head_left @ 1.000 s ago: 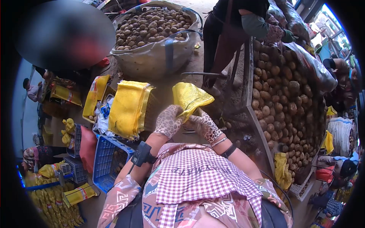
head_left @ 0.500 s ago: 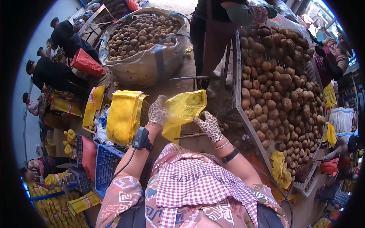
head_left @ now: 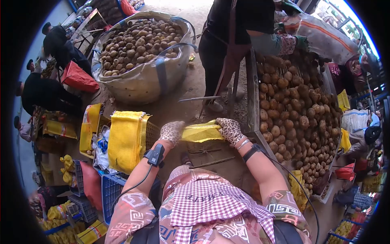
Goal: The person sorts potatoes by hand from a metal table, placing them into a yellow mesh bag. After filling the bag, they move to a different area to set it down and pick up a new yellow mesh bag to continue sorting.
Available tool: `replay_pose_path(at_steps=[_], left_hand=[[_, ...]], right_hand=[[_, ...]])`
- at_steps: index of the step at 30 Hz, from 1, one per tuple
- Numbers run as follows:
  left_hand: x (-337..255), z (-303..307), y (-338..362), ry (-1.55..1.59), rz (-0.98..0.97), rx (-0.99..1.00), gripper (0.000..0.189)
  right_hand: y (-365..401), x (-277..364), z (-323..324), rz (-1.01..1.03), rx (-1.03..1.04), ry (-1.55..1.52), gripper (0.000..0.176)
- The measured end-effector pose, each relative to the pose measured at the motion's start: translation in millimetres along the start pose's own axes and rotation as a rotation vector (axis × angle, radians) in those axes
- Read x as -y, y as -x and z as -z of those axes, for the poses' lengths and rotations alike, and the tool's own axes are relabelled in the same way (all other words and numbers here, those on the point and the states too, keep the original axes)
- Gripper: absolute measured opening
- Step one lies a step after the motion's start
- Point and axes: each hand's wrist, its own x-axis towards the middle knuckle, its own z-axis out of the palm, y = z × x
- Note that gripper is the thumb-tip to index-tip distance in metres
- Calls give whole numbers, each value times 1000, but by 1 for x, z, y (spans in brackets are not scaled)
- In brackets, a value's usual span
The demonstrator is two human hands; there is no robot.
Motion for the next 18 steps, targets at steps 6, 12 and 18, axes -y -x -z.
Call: replay_pose_path(at_steps=[6, 12, 18], left_hand=[[44, -66, -77, 315, 146, -166, 22], [41, -104, -142, 775, 340, -484, 18], [48, -131, -163, 947, 443, -470, 26]], right_hand=[[-46, -52, -21, -297, -91, -170, 26], [-89, -84, -33, -484, -260, -333, 23], [-116, -104, -44, -574, -247, -165, 44]])
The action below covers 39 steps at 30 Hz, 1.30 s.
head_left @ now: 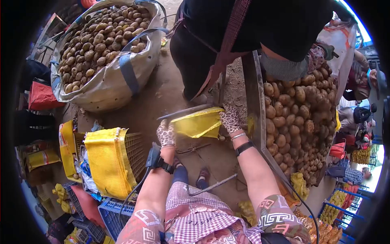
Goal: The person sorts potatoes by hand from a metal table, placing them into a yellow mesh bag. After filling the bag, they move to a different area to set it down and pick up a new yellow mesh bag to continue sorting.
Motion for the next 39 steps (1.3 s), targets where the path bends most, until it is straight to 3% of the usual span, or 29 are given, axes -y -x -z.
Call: replay_pose_path(at_steps=[3, 6, 12, 15, 17, 22, 24, 26, 28, 29, 31, 32, 34, 36, 38, 39], left_hand=[[-2, -4, -2, 340, 126, 47, 31], [4, -7, -5, 459, 43, 62, 33], [29, -10, -26, 401, 18, 108, 28], [25, -14, -28, 455, 30, 65, 27], [40, -18, -38, 386, -148, 57, 24], [47, -14, -34, 577, -34, 97, 16], [41, -6, -26, 247, 81, 153, 19], [55, 2, -17, 181, -99, 250, 29], [64, 13, -6, -100, -260, 284, 28], [50, 21, 4, -102, -252, 282, 28], [20, 34, 24, -492, -41, 389, 30], [17, 35, 31, -498, -36, 388, 30], [18, 32, 37, -610, 209, 434, 37], [62, 13, 30, -640, 209, 431, 39], [81, 1, 31, -196, 256, 492, 41], [77, 0, 38, -271, 145, 488, 46]], right_hand=[[-8, -2, -2, 26, 3, -14, 43], [-16, -10, -8, 42, 34, -53, 44], [-38, -54, -41, 197, 23, -176, 41], [-38, -56, -48, 221, -5, -76, 43], [-37, -58, -54, 228, -24, -49, 43], [-35, -54, -65, 149, 93, 78, 38], [-26, -50, -68, 138, 59, 224, 36], [-11, -44, -65, 72, 92, 202, 37], [20, -50, -63, -140, 163, 141, 45], [33, -50, -60, -192, 141, 143, 49], [51, -49, -52, -210, 120, 147, 47], [61, -46, -47, -228, 88, 147, 45], [63, -62, -49, -281, 101, 93, 51], [66, -55, -34, -413, 437, -242, 55], [70, -64, -34, -334, 457, -251, 54], [69, -71, -40, -249, 406, -143, 54]])
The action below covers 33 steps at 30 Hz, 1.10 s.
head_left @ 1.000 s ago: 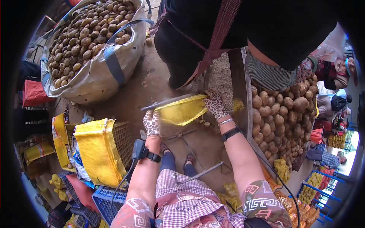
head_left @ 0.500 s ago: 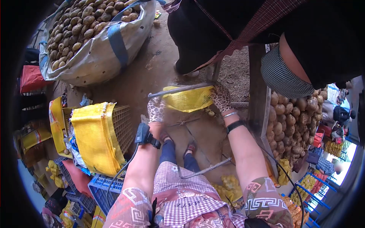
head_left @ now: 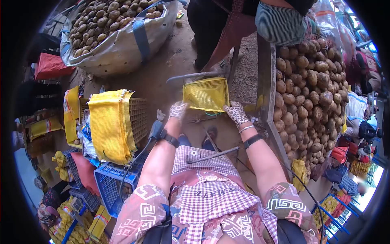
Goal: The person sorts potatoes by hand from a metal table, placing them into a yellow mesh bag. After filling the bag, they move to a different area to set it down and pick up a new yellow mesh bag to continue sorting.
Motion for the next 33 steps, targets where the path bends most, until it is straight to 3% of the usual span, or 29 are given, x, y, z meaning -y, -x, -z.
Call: replay_pose_path(at_steps=[1, 3, 4, 6, 9, 10, 11, 13, 14, 15, 17, 23, 25, 26, 27, 29, 30, 33], left_hand=[[2, -6, -3, -8, -14, -7, 46], [11, -25, -16, 260, 40, -105, 53], [-5, -27, -3, 261, 27, -111, 53], [-63, -21, 46, 219, 96, -403, 49], [-116, -6, 95, 137, -46, -597, 37], [-101, -8, 90, -74, -224, -567, 32], [-97, -8, 87, -77, -219, -574, 32], [-90, -8, 80, -616, -597, -387, 47], [-101, -2, 90, -646, -471, -224, 56], [-102, 1, 91, -645, -466, -221, 56], [-103, 8, 86, -753, -263, -109, 56], [-96, 27, 110, -1031, -394, 96, 35], [-73, 27, 112, -973, -754, -101, 36], [-75, 29, 112, -997, -767, -90, 33], [-77, 29, 113, -1002, -765, -89, 33], [-101, 38, 124, -998, -447, 130, 31], [-98, 39, 124, -968, -452, 137, 30], [-97, 38, 134, -945, -443, 181, 29]], right_hand=[[-1, -7, -1, 58, -63, 113, 53], [19, 4, 9, 89, -48, 25, 52], [29, 16, 11, 41, -30, 123, 52], [30, 17, 11, 26, 68, 186, 51], [31, 8, -1, 120, -108, 191, 39], [31, 5, -1, 124, -101, 191, 39], [27, 4, -1, 136, -69, 157, 39], [29, 7, 4, 144, -27, 129, 38], [37, 15, 13, 107, 15, 138, 41], [44, 25, 19, 70, 54, 145, 44], [37, 19, 23, 105, 33, 82, 44], [36, -6, 42, -44, -136, 139, 53], [44, -6, 41, 11, -167, 170, 55], [47, -4, 40, 78, -208, 205, 56], [48, -5, 39, 78, -206, 200, 56], [47, -4, 44, 58, -149, 94, 56], [48, -4, 51, 91, -93, 233, 55], [69, -18, 58, 163, -71, 254, 54]])
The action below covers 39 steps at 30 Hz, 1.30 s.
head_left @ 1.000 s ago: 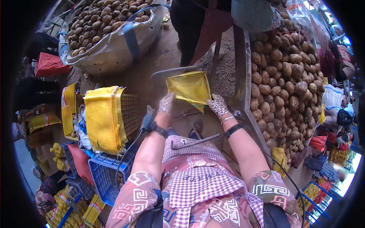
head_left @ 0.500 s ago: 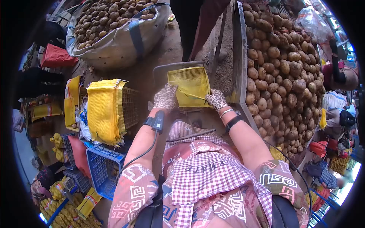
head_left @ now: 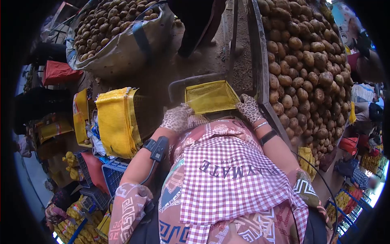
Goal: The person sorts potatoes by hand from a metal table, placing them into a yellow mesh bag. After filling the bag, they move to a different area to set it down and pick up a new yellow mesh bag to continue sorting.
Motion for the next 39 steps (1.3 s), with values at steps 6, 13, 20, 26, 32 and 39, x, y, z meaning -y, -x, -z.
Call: replay_pose_path(at_steps=[6, 13, 20, 26, 32, 39], left_hand=[[-22, 39, 16, 187, 107, 264, 31], [-21, 27, 13, 76, 153, 368, 32], [-21, 27, 9, 79, 150, 370, 34], [-18, 22, 3, 106, 190, 356, 34], [-10, 21, 4, 125, 167, 388, 35], [-10, 21, -3, 154, 160, 352, 36]], right_hand=[[32, -5, -4, -31, -9, -31, 50], [11, -25, -23, -95, 63, -98, 46], [-4, -42, -44, -156, 62, -215, 54], [-17, -50, -57, -82, -38, -255, 52], [-1, -10, -28, -198, 117, -281, 59], [-27, 2, -28, -437, 234, -517, 57]])
